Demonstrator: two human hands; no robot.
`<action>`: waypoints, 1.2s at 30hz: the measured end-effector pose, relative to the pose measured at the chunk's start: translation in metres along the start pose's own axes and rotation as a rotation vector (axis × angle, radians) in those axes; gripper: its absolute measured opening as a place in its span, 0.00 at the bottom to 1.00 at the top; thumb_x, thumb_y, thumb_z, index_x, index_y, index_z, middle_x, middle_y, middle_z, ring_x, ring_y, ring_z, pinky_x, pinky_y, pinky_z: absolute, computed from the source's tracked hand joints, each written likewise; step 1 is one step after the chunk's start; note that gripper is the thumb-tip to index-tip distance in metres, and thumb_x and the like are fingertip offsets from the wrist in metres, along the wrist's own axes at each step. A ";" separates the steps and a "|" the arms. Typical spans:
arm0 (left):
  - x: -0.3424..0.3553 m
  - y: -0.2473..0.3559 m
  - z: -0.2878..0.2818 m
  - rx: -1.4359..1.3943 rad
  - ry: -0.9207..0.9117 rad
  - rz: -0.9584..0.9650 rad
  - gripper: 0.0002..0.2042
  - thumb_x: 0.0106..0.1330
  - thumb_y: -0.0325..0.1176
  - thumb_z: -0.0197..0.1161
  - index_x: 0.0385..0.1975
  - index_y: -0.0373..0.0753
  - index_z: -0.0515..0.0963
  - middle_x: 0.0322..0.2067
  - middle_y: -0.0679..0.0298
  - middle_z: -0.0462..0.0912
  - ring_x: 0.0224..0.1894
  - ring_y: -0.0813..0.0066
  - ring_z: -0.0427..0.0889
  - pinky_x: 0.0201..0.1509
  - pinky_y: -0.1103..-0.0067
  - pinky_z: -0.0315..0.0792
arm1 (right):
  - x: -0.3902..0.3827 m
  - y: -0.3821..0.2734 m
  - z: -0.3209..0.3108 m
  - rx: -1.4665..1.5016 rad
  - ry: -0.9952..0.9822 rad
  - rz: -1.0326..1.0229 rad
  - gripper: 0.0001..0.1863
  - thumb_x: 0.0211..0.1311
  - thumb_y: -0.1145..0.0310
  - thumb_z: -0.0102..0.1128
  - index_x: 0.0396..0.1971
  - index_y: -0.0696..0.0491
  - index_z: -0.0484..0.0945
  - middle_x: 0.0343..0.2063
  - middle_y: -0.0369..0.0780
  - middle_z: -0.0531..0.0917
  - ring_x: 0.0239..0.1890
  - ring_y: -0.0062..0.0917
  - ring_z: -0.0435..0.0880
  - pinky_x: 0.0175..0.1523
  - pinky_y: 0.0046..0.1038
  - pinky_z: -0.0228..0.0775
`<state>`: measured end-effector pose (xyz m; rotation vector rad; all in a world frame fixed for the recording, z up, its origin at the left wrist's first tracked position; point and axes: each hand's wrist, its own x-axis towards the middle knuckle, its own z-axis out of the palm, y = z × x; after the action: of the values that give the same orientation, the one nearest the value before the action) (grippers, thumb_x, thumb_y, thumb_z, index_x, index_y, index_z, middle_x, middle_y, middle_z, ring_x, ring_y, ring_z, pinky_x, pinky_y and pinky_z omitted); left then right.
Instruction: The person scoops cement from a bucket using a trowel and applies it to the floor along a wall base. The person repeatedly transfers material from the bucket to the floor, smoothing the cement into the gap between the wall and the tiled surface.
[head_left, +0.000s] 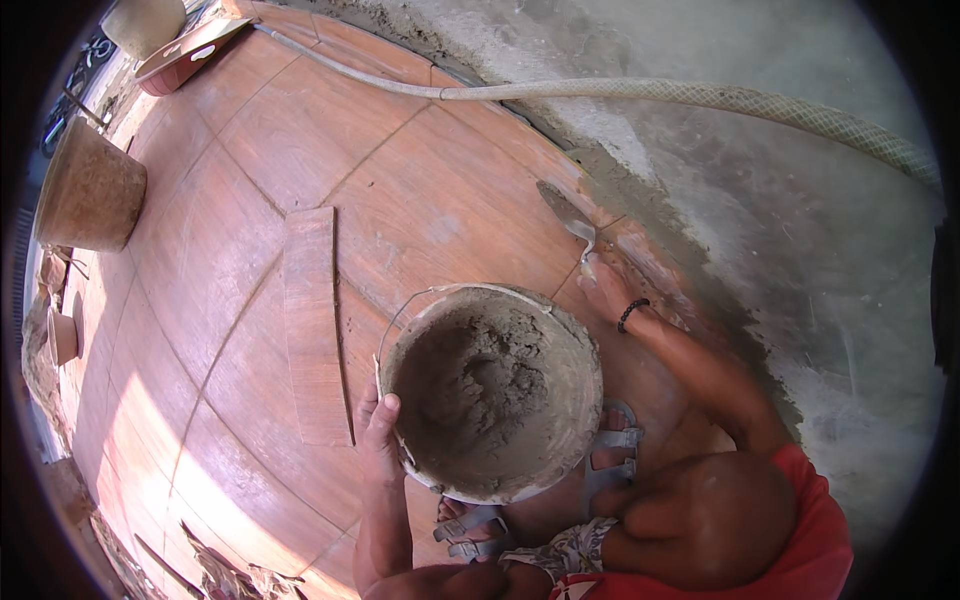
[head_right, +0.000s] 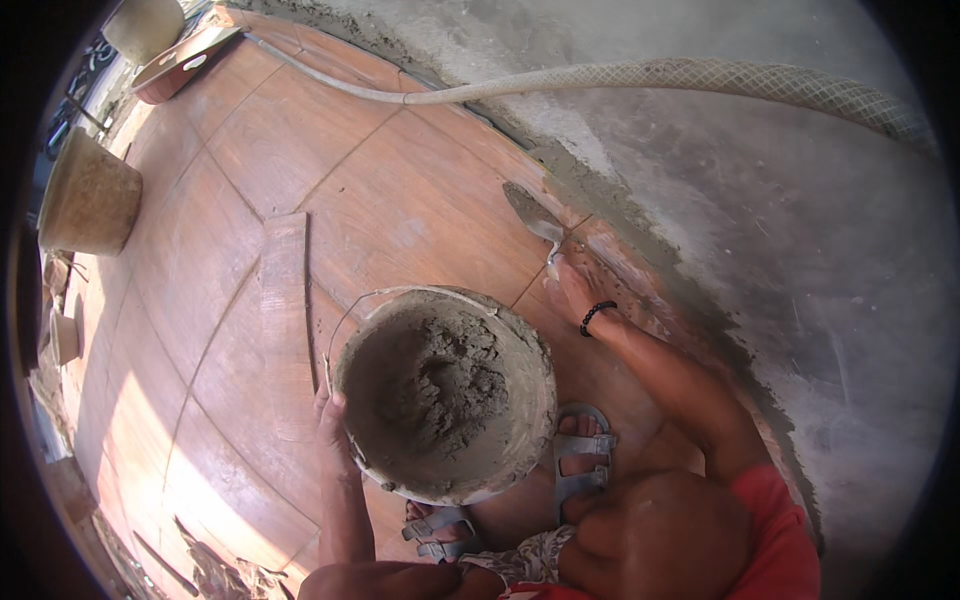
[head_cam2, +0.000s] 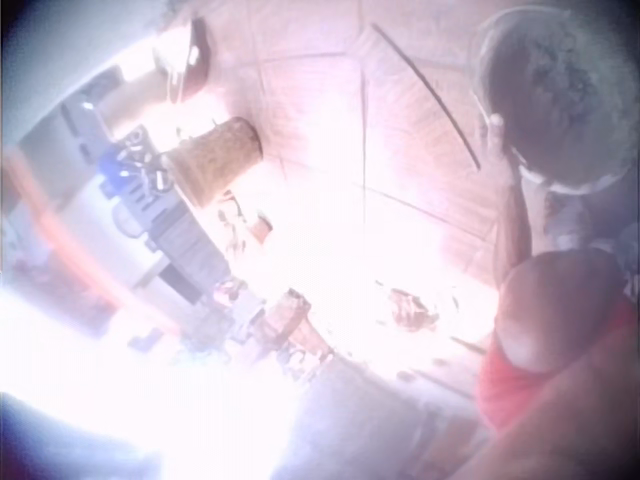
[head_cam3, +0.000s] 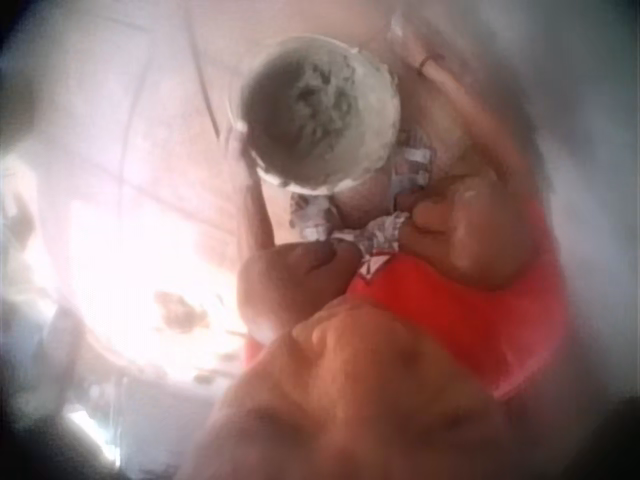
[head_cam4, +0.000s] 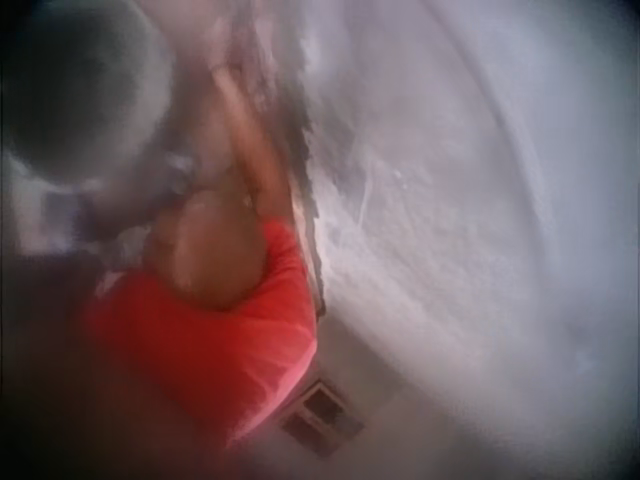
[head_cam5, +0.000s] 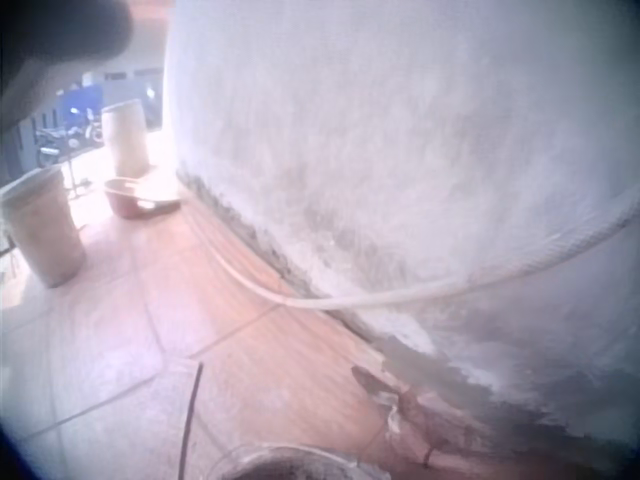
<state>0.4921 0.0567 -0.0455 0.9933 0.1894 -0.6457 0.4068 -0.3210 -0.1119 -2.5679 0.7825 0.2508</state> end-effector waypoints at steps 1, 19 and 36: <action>0.001 -0.001 0.000 -0.005 -0.006 -0.001 0.27 0.63 0.37 0.65 0.60 0.30 0.69 0.54 0.57 0.78 0.55 0.69 0.77 0.63 0.74 0.68 | -0.001 0.004 0.005 0.003 0.043 0.012 0.18 0.61 0.63 0.55 0.47 0.59 0.69 0.35 0.58 0.81 0.43 0.55 0.78 0.50 0.50 0.68; 0.003 0.003 -0.004 0.062 -0.050 0.000 0.26 0.63 0.37 0.65 0.58 0.30 0.70 0.53 0.57 0.78 0.54 0.70 0.76 0.62 0.74 0.66 | -0.052 -0.011 -0.106 0.760 -0.040 0.271 0.21 0.64 0.68 0.56 0.55 0.60 0.70 0.25 0.39 0.78 0.19 0.24 0.77 0.24 0.26 0.71; 0.006 0.002 -0.004 -0.034 -0.065 -0.051 0.26 0.64 0.34 0.66 0.60 0.30 0.69 0.52 0.59 0.78 0.55 0.73 0.75 0.63 0.76 0.65 | -0.100 0.034 -0.138 0.601 -0.052 0.374 0.22 0.65 0.66 0.59 0.56 0.59 0.72 0.22 0.36 0.77 0.16 0.18 0.75 0.20 0.22 0.68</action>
<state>0.4984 0.0586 -0.0489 0.9359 0.1683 -0.7183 0.3111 -0.3619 0.0274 -1.8422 1.1181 0.1615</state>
